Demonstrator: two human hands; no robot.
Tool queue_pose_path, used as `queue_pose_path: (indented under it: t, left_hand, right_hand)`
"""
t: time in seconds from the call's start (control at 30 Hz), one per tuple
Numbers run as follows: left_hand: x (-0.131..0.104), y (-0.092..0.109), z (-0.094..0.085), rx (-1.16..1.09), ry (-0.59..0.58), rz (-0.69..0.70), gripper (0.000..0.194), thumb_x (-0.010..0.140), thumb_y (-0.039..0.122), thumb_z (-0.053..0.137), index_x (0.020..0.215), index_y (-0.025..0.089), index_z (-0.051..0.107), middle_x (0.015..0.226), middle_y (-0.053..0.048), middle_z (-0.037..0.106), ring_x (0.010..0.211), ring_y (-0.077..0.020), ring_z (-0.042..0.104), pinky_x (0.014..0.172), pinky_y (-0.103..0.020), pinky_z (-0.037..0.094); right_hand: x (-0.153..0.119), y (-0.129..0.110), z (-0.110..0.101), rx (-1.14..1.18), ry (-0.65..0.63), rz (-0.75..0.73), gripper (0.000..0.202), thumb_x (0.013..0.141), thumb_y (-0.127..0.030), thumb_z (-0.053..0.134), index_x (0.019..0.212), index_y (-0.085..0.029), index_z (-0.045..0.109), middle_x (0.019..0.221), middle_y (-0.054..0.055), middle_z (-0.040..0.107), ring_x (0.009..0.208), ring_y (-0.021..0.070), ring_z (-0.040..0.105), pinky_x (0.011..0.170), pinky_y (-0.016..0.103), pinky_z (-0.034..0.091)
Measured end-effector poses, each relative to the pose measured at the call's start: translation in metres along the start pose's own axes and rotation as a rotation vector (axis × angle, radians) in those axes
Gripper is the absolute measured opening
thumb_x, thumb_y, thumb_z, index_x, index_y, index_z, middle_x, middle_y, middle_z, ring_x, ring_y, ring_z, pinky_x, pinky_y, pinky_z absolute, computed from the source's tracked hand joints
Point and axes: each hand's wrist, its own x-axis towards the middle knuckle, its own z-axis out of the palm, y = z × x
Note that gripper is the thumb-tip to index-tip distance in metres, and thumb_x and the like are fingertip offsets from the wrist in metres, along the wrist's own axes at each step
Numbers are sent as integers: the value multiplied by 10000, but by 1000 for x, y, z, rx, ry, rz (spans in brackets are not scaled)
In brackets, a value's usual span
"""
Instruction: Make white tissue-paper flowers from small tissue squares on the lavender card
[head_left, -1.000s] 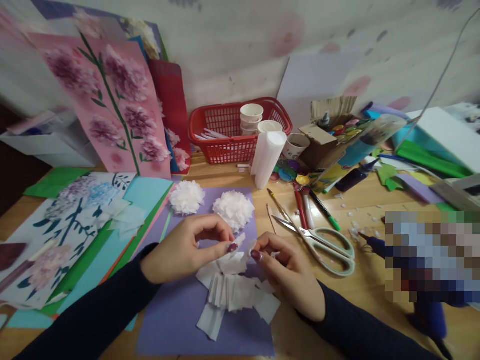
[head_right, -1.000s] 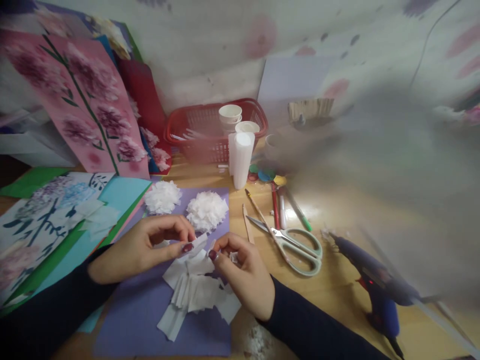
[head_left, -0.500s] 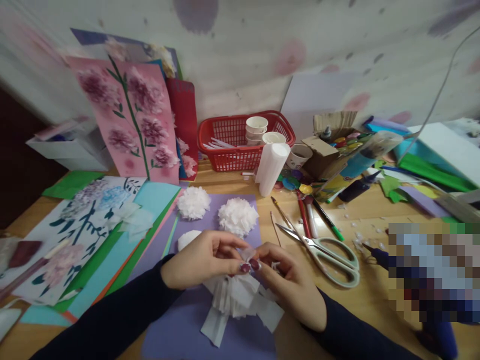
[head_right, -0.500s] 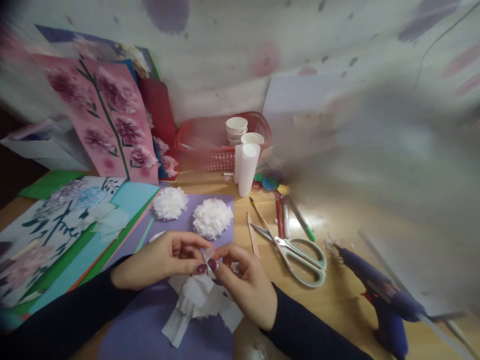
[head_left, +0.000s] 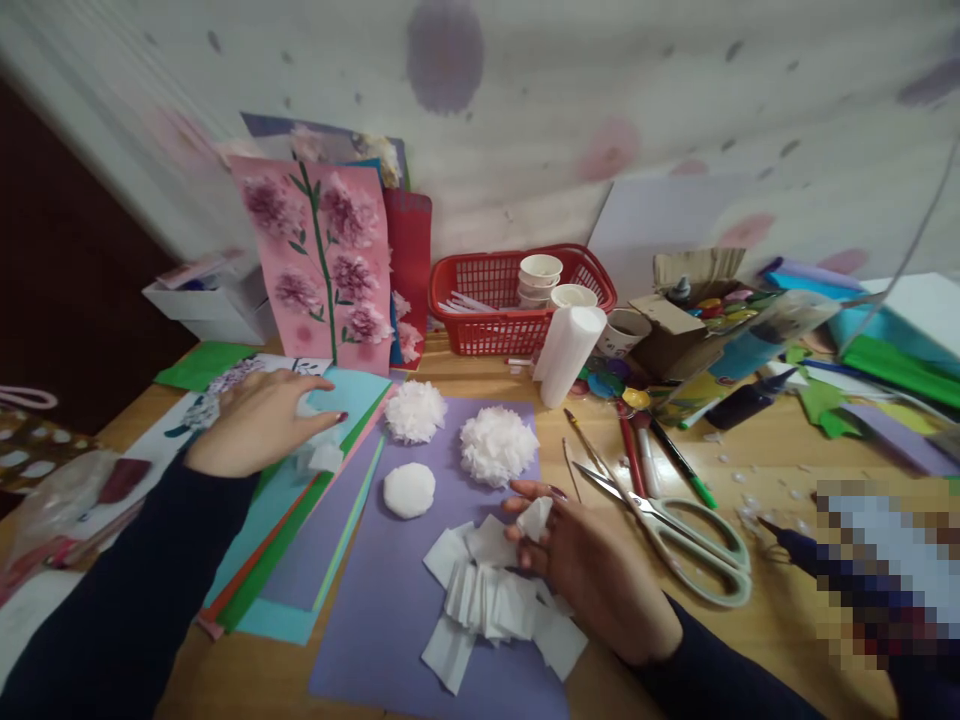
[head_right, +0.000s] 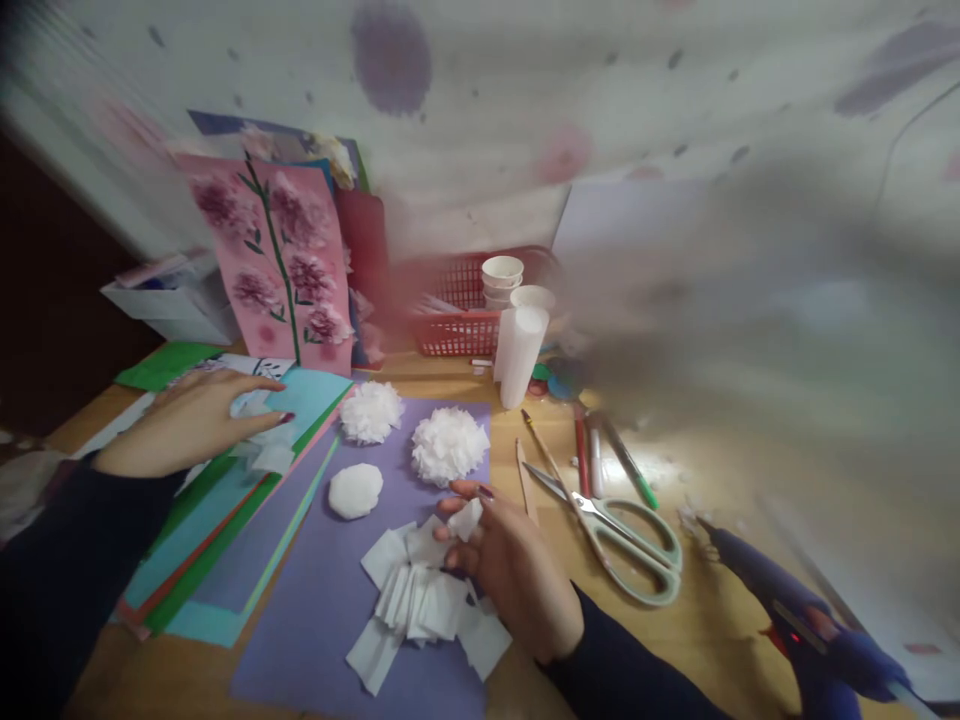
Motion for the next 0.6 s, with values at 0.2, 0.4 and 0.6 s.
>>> queue_pose_path:
  t: [0.2, 0.4, 0.6]
  left_hand:
    - [-30, 94, -3, -633, -171, 337, 131, 815, 262, 586, 851, 212, 701, 917, 10, 704, 908, -152, 618, 858, -246, 436]
    - [-53, 141, 24, -678, -323, 470, 157, 756, 199, 675, 912, 199, 690, 887, -30, 659, 874, -194, 593, 814, -331, 458]
    - [-45, 134, 33, -810, -509, 412, 167, 777, 198, 636, 942, 194, 661, 934, -27, 637, 855, -159, 606, 790, -289, 481]
  right_hand:
    - [-1, -4, -1, 119, -143, 75, 320, 784, -378, 650, 1014, -155, 657, 1062, 95, 664, 1068, 251, 590, 918, 356, 425]
    - [-2, -4, -4, 157, -240, 35, 305, 846, -323, 574, 1085, -155, 659, 1094, 76, 659, 960, 183, 617, 936, 339, 426]
    - [-1, -3, -4, 134, -230, 50, 285, 844, -305, 583, 1081, -171, 665, 1112, 64, 660, 937, 176, 628, 925, 336, 438]
